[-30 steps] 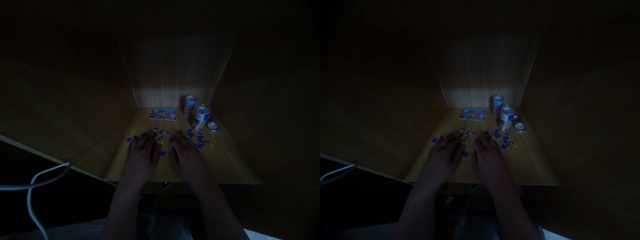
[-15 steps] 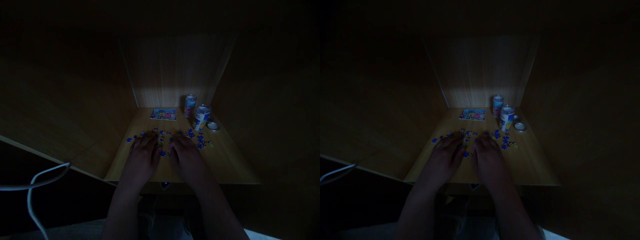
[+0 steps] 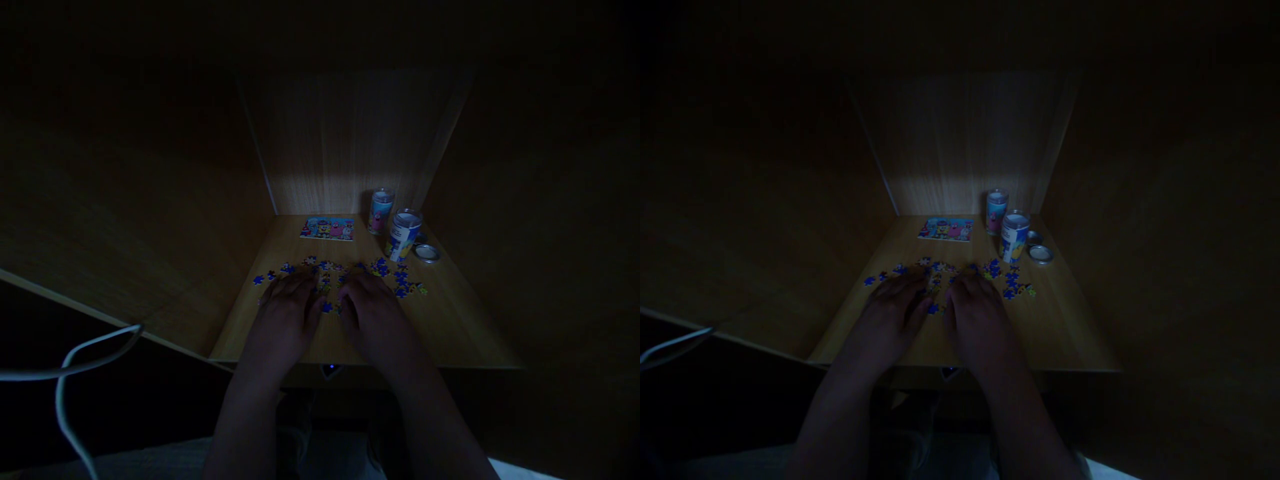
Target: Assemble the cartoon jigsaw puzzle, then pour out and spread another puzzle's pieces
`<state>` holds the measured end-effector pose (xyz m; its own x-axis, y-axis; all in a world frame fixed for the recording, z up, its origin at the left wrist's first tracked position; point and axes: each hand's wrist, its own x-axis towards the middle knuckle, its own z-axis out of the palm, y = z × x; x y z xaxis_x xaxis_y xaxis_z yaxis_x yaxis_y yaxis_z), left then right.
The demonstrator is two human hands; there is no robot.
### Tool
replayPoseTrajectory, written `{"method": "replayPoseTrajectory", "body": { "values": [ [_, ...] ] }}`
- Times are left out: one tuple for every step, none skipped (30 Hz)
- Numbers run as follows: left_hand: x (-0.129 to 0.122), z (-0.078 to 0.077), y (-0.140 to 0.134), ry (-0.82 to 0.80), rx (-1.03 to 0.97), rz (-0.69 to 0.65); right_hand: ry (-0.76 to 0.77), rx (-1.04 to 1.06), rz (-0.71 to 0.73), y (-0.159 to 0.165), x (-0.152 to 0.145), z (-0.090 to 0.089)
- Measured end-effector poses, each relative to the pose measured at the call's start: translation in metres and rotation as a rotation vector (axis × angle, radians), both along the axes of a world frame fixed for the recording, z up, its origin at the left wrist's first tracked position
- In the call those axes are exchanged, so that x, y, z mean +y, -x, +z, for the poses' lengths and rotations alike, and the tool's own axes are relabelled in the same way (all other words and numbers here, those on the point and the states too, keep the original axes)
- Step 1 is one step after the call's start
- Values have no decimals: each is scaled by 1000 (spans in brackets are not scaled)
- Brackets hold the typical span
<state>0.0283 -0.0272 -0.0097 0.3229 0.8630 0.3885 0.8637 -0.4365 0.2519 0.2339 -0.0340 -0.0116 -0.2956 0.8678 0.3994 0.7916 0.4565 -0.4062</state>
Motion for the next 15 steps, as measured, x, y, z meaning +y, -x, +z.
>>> {"method": "replayPoseTrajectory", "body": {
  "values": [
    [0, 0, 0, 3, 4, 7, 6, -3, 0, 0, 0, 0],
    [-1, 1, -1, 5, 5, 12, 12, -7, -1, 0, 0, 0],
    [-1, 1, -1, 3, 4, 13, 15, -10, -2, 0, 0, 0],
    [-1, 1, -1, -1, 0, 8, 16, -14, -2, 0, 1, 0],
    [-1, 2, -1, -6, -5, 0, 15, -18, -2, 0, 1, -1],
    [-1, 2, -1, -12, -9, -12, 10, -19, -2, 0, 1, -1],
    [-1, 2, -1, -15, -9, -24, 5, -18, -3, 0, 1, -1],
    [-1, 2, -1, -14, -6, -36, 0, -17, -3, 0, 1, -1],
    [-1, 1, 0, -12, -2, -46, -4, -16, -1, 0, 1, -1],
    [-1, 1, 0, -9, 2, -52, -4, -16, -1, 0, 0, -1],
    [-1, 1, 0, -5, 4, -53, -3, -16, 0, 0, 0, -1],
    [-1, 1, 0, -2, 3, -53, -2, -17, 2, 0, 0, -1],
    [-1, 2, 0, -2, -1, -51, 1, -18, 5, 0, 0, -1],
    [-1, 2, 0, -2, -5, -48, 2, -19, 6, 0, 0, -1],
    [0, 2, 0, -2, -8, -46, 6, -20, 8, 0, 0, 0]
  ]
}}
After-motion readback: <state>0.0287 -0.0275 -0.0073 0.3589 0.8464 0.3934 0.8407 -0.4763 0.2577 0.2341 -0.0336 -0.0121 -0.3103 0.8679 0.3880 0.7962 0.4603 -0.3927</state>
